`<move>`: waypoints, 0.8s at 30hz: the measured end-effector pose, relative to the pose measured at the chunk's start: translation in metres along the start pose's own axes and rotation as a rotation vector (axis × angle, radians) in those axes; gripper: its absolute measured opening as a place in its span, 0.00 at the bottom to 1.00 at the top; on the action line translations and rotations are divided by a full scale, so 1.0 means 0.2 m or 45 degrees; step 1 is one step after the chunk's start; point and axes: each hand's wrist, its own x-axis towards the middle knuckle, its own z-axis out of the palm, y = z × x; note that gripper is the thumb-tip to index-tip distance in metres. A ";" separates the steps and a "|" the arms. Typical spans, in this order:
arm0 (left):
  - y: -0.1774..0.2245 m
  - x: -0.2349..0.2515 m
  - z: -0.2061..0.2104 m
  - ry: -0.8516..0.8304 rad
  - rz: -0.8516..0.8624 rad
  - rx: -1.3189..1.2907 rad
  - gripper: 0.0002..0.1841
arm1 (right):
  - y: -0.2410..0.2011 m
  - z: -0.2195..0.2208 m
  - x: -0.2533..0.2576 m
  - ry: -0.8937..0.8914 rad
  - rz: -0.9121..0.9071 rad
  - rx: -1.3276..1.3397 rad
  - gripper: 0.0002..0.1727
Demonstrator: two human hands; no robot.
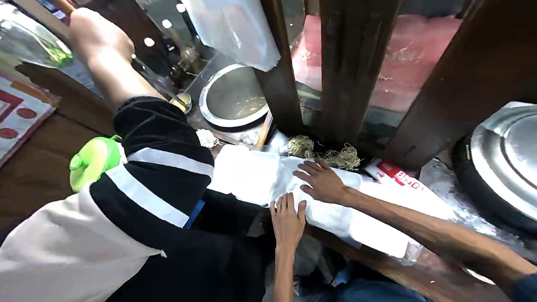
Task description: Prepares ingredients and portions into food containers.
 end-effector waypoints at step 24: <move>-0.03 0.02 0.00 0.235 0.087 -0.205 0.18 | -0.03 -0.05 0.19 -0.409 -0.073 -0.345 0.22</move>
